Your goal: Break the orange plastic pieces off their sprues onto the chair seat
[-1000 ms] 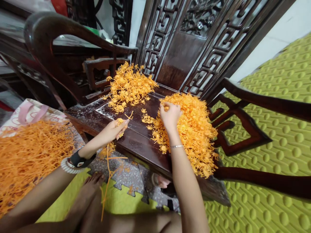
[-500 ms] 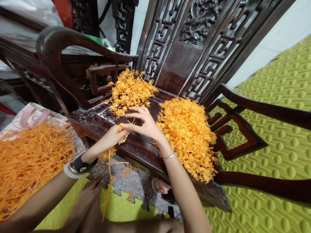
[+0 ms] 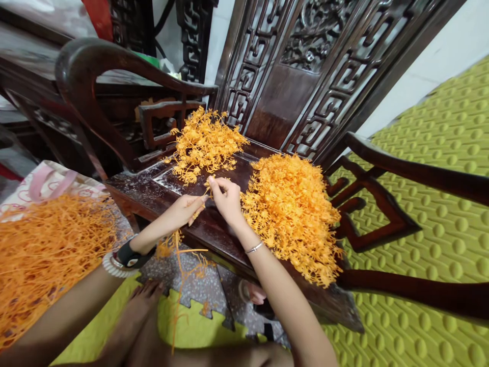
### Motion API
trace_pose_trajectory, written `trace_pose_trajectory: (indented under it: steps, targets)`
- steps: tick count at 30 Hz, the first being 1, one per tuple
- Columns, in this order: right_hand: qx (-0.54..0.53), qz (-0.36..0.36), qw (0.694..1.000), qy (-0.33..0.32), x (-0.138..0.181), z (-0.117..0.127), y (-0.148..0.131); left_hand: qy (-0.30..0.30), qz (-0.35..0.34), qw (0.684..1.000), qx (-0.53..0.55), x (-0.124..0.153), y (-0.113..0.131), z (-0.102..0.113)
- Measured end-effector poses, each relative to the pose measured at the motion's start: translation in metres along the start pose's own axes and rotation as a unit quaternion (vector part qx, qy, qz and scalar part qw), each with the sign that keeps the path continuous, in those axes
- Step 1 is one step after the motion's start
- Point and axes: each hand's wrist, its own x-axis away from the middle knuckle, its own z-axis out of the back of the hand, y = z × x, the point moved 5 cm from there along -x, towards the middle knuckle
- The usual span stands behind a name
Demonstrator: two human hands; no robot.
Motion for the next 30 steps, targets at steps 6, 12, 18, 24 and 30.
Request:
trace_pose_trajectory:
  steps: [6,12,18,24,30]
  targets:
    - [0.067,-0.001,0.995,0.068,0.003,-0.002,-0.003,-0.002,-0.009,1.0,0.008,-0.007,-0.001,0.001]
    - [0.053,-0.042,0.989,0.131,-0.013,0.027,0.005,-0.023,-0.004,1.0,-0.014,-0.002,0.0,0.001]
    - [0.237,-0.103,0.948,0.189,-0.039,0.13,0.013,-0.013,0.0,1.0,-0.015,0.018,0.004,0.006]
    - [0.487,-0.174,0.833,-0.198,-0.033,0.079,0.039,-0.043,0.018,0.999,-0.001,0.025,-0.005,0.002]
    - [0.476,-0.162,0.842,-0.195,-0.062,0.048,0.069,-0.056,0.039,0.996,0.057,0.023,-0.008,-0.002]
